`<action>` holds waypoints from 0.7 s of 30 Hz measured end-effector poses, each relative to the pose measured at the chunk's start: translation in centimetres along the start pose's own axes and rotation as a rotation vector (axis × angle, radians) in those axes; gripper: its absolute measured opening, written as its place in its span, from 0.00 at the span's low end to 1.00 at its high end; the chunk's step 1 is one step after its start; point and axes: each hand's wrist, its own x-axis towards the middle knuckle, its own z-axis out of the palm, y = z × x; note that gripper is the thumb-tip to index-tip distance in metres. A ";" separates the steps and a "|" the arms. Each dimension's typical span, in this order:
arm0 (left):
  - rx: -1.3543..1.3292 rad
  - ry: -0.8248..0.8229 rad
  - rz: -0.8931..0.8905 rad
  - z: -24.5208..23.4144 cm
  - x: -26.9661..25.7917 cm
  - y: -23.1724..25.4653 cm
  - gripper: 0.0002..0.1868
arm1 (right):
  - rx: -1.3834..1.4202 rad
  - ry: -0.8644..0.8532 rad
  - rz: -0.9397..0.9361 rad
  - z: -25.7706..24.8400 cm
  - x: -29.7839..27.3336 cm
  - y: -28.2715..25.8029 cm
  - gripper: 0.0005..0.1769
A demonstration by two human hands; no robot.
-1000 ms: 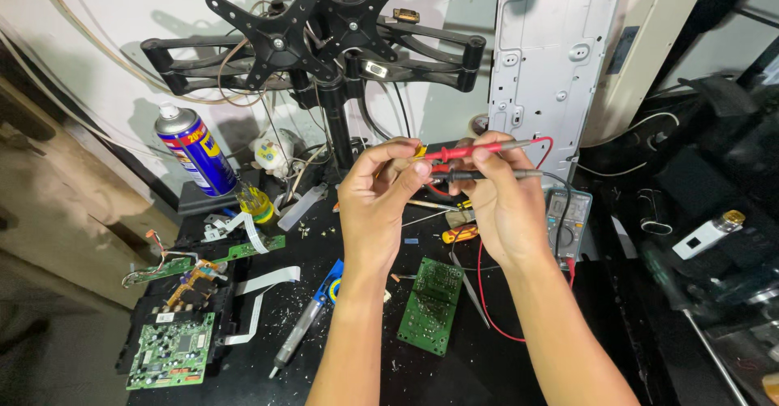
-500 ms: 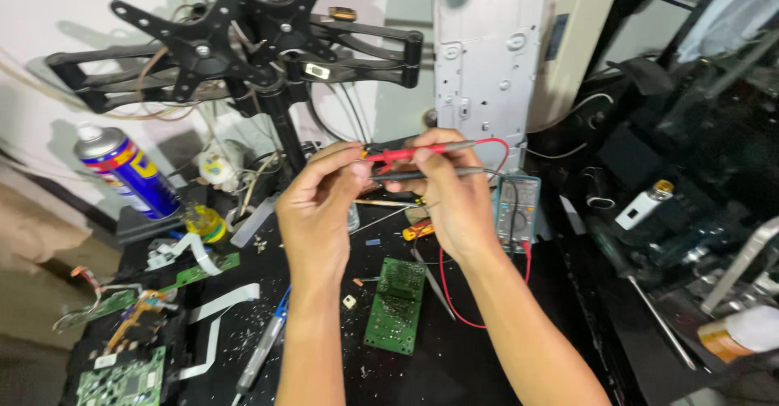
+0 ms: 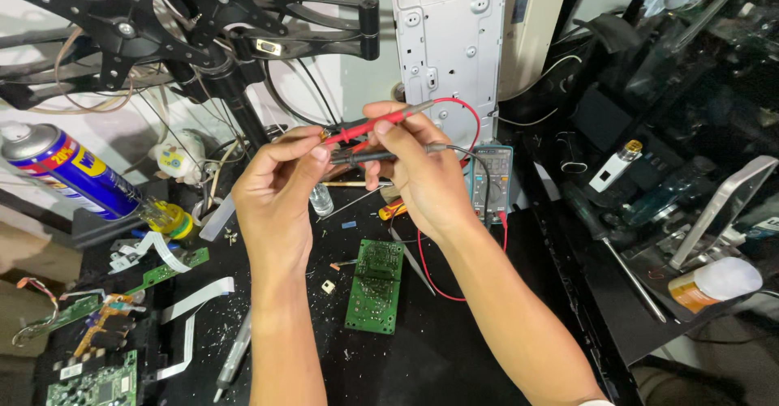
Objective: The person uses a soldering iron and a desoldering pump to remove components from a circuit board, then uses a multimeter to test a small electronic component by hand.
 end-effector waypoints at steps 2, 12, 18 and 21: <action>-0.031 -0.010 -0.012 0.1 0.1 0.1 0.05 | -0.067 0.028 -0.024 0.1 0.0 -0.2 0.11; -0.177 0.051 -0.079 0.0 0.3 0.5 0.08 | 0.013 -0.021 -0.104 -0.9 0.2 -0.3 0.11; -0.198 0.022 -0.121 0.2 0.3 0.6 0.13 | 0.059 0.046 -0.091 -1.3 0.7 -0.3 0.15; -0.220 0.012 -0.103 0.8 0.1 0.4 0.13 | 0.075 0.019 -0.106 -1.4 0.7 0.1 0.16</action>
